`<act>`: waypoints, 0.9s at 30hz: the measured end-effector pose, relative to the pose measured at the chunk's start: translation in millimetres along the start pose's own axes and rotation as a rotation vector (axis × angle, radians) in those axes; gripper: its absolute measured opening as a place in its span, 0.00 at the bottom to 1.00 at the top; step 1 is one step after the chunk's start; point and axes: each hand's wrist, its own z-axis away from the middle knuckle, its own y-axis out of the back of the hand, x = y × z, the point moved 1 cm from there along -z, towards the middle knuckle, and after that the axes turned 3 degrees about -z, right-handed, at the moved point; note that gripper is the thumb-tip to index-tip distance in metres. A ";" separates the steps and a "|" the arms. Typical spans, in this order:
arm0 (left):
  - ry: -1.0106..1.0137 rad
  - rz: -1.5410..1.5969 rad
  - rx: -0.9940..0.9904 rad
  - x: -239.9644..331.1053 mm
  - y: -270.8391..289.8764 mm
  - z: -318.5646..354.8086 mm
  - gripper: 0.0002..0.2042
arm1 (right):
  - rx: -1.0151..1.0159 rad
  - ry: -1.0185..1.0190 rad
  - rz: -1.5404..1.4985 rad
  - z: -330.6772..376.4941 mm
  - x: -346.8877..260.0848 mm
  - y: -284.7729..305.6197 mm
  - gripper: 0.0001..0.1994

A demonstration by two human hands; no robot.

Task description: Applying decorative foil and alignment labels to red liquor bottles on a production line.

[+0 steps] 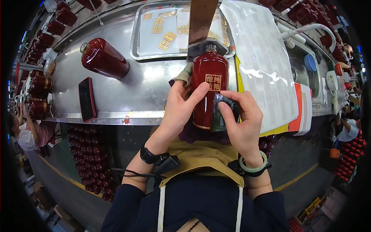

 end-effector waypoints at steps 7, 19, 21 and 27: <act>0.000 0.068 -0.009 -1.5 0.9 -0.5 0.32 | -0.002 -0.001 0.000 0.2 -1.7 -0.1 0.11; -0.027 0.066 0.025 5.9 2.9 2.2 0.32 | 0.013 0.009 0.040 1.2 -3.0 0.6 0.11; -0.042 0.080 0.031 4.5 7.0 4.5 0.32 | -0.021 -0.008 0.063 -1.1 -10.2 0.0 0.11; -0.023 0.037 0.052 -0.8 16.3 2.9 0.33 | 0.013 -0.207 -0.336 5.2 5.2 8.4 0.11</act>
